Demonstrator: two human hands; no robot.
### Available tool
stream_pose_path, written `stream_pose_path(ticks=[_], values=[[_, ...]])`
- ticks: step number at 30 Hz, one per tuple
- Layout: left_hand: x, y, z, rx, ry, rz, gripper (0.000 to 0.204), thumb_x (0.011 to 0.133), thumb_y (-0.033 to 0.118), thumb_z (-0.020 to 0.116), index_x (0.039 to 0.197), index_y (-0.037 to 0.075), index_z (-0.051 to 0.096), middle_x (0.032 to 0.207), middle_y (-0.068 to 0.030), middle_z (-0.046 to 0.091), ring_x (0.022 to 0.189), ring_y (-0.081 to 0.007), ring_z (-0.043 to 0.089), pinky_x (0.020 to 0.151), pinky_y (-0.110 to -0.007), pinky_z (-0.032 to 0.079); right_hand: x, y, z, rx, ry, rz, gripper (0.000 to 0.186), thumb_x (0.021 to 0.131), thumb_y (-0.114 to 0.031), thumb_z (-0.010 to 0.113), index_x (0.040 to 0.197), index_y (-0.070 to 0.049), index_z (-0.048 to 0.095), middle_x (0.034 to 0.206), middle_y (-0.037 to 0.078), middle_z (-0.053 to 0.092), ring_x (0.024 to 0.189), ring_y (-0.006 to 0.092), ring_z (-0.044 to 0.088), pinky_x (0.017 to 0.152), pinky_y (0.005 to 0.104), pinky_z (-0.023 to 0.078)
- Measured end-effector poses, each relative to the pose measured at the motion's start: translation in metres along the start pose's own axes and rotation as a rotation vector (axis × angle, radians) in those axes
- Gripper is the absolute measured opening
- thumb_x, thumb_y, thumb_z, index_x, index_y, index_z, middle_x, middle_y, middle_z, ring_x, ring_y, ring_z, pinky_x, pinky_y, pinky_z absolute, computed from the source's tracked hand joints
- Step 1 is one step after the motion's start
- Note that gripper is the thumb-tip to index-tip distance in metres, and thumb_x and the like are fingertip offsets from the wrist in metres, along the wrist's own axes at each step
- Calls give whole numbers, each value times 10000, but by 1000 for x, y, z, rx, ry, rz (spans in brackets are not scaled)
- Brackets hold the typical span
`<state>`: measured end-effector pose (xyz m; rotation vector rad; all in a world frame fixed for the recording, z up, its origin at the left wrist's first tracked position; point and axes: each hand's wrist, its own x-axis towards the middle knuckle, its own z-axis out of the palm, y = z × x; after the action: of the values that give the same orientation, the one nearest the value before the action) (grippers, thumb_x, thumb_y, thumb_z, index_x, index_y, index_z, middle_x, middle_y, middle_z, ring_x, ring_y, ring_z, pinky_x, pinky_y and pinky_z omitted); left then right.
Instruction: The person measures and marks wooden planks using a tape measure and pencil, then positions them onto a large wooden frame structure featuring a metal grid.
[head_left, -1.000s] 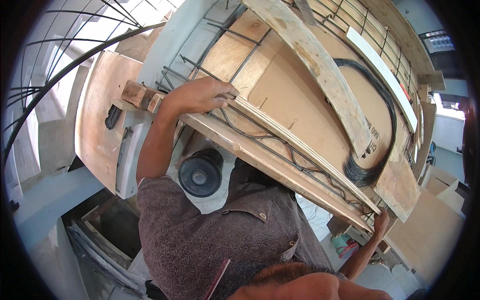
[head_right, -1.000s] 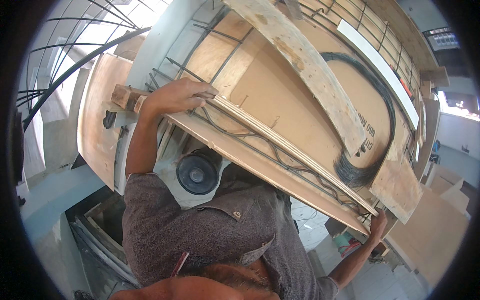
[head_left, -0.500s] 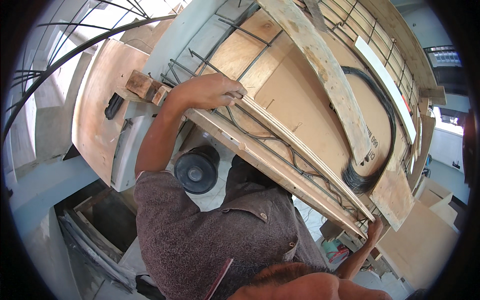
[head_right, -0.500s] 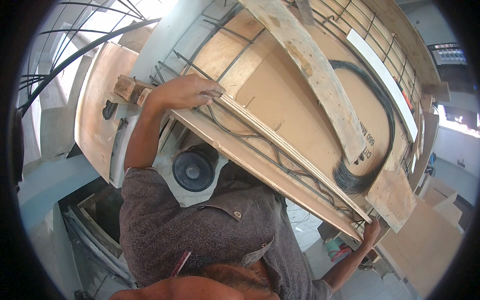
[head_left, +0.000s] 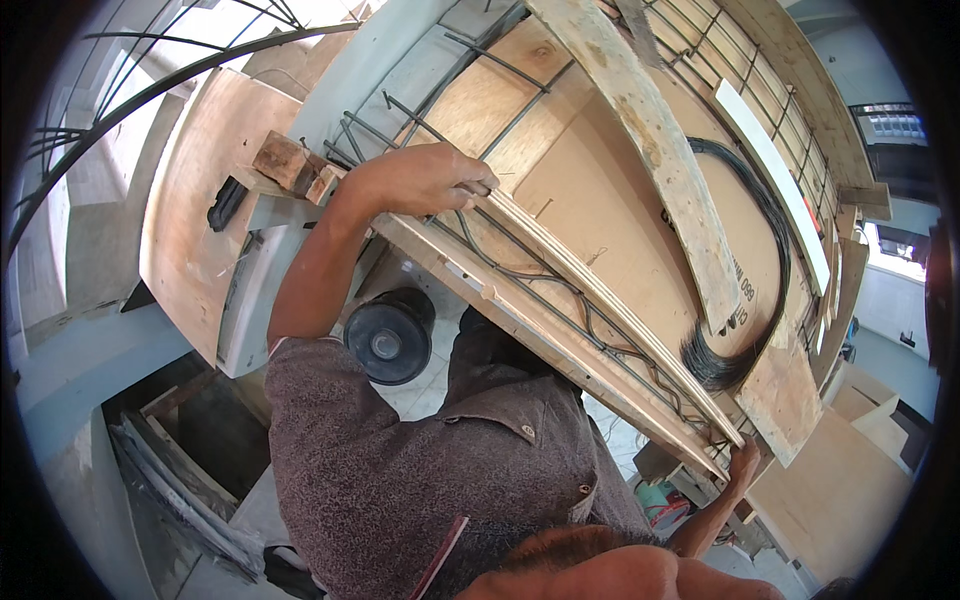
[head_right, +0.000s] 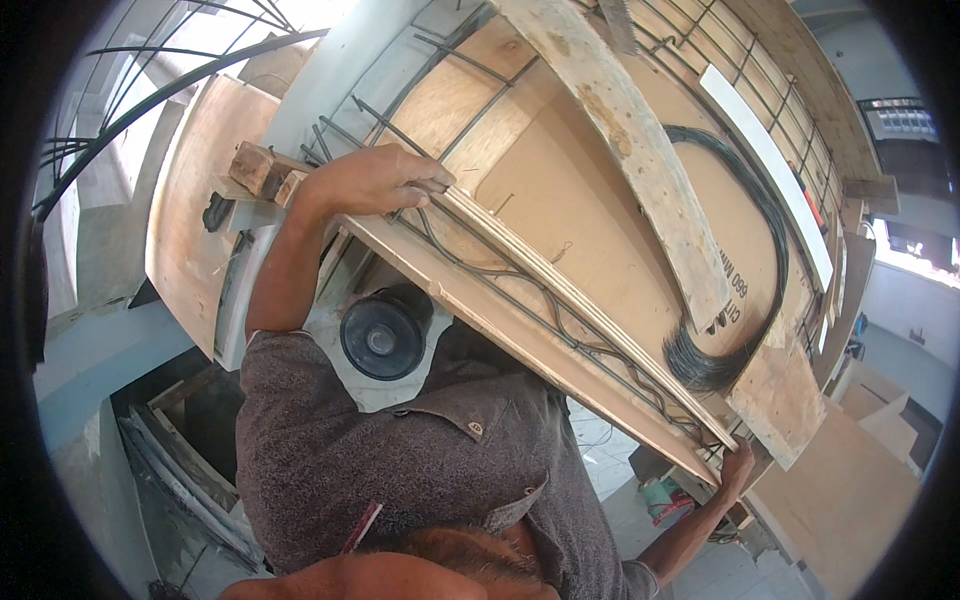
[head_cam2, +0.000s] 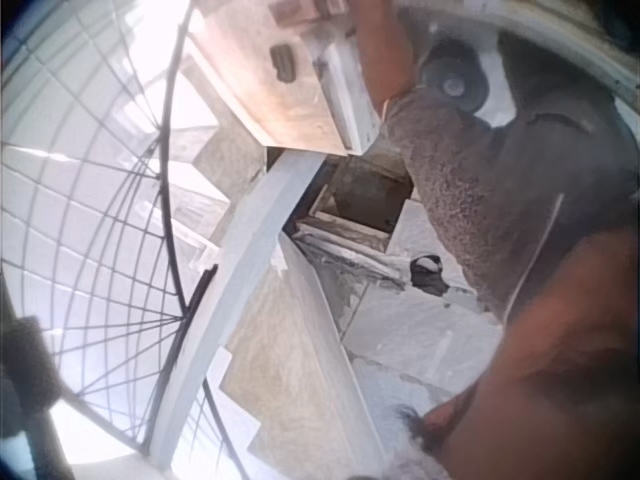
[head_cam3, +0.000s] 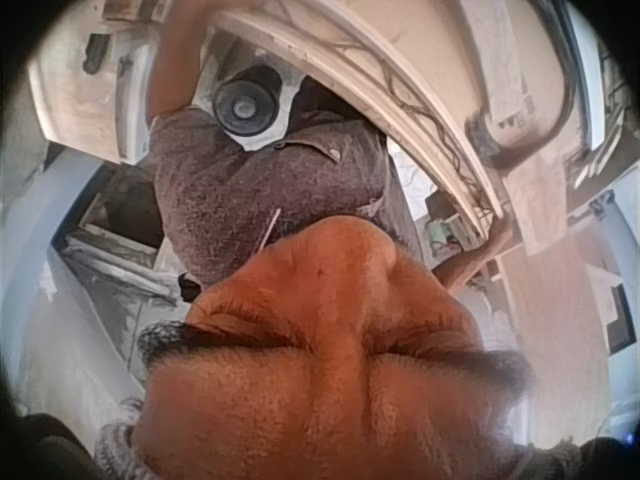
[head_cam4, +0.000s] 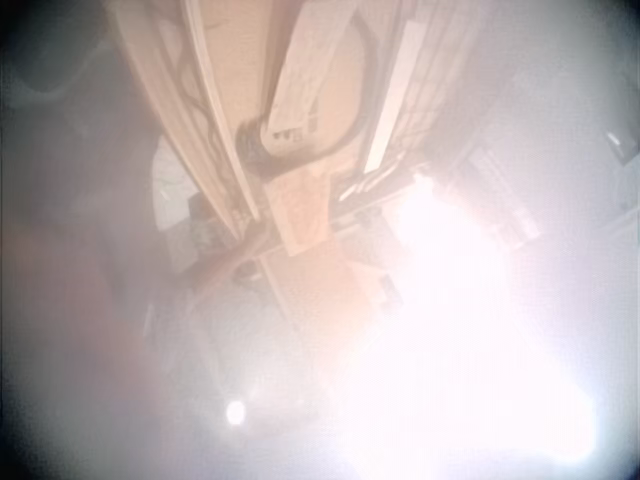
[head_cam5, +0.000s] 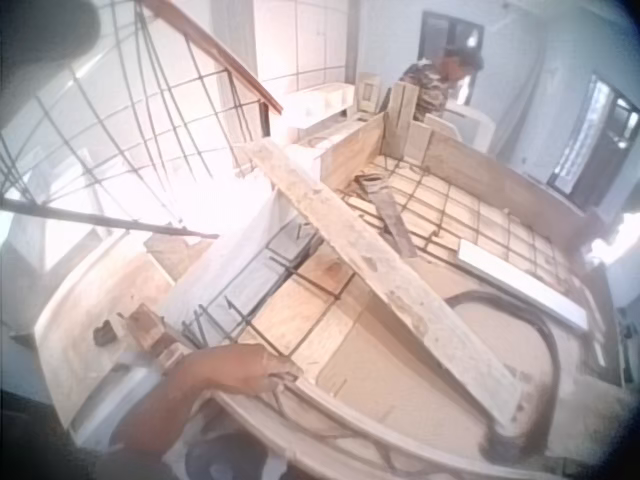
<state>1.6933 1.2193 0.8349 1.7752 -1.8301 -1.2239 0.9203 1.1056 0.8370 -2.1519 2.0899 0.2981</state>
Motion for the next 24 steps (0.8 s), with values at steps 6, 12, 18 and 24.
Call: stream_pose_path(ticks=[6, 12, 18, 24], values=[[-2, 4, -3, 16, 12, -11, 352, 819, 121, 598, 1166, 57, 601, 981, -174, 670, 912, -330, 639, 803, -398, 483, 2, 12, 5, 34, -12, -21, 311, 706, 0, 582, 995, -34, 693, 846, 219, 662, 789, 334, 661, 699, 412, 496], [-3, 6, -2, 59, 31, -74, 350, 824, 136, 610, 1172, 95, 604, 924, -178, 666, 854, -351, 633, 761, -424, 476, 4, 22, 9, 27, -13, -5, 303, 714, -36, 581, 994, -56, 696, 772, 178, 665, 702, 246, 641, 659, 356, 485], [-2, 2, 0, 65, 38, -82, 369, 825, 134, 618, 1192, 94, 592, 872, -203, 647, 775, -361, 626, 709, -436, 472, 1, 32, 14, 35, 24, -81, 309, 711, -7, 581, 994, -55, 694, 776, 161, 654, 693, 243, 626, 667, 349, 479], [-4, 9, -3, 44, 32, -124, 326, 823, 118, 622, 1132, 19, 600, 853, -244, 644, 803, -389, 630, 726, -453, 481, 2, 1, -2, 88, -123, 114, 367, 694, 21, 589, 1042, -57, 679, 751, 140, 618, 692, 221, 609, 634, 349, 473]])
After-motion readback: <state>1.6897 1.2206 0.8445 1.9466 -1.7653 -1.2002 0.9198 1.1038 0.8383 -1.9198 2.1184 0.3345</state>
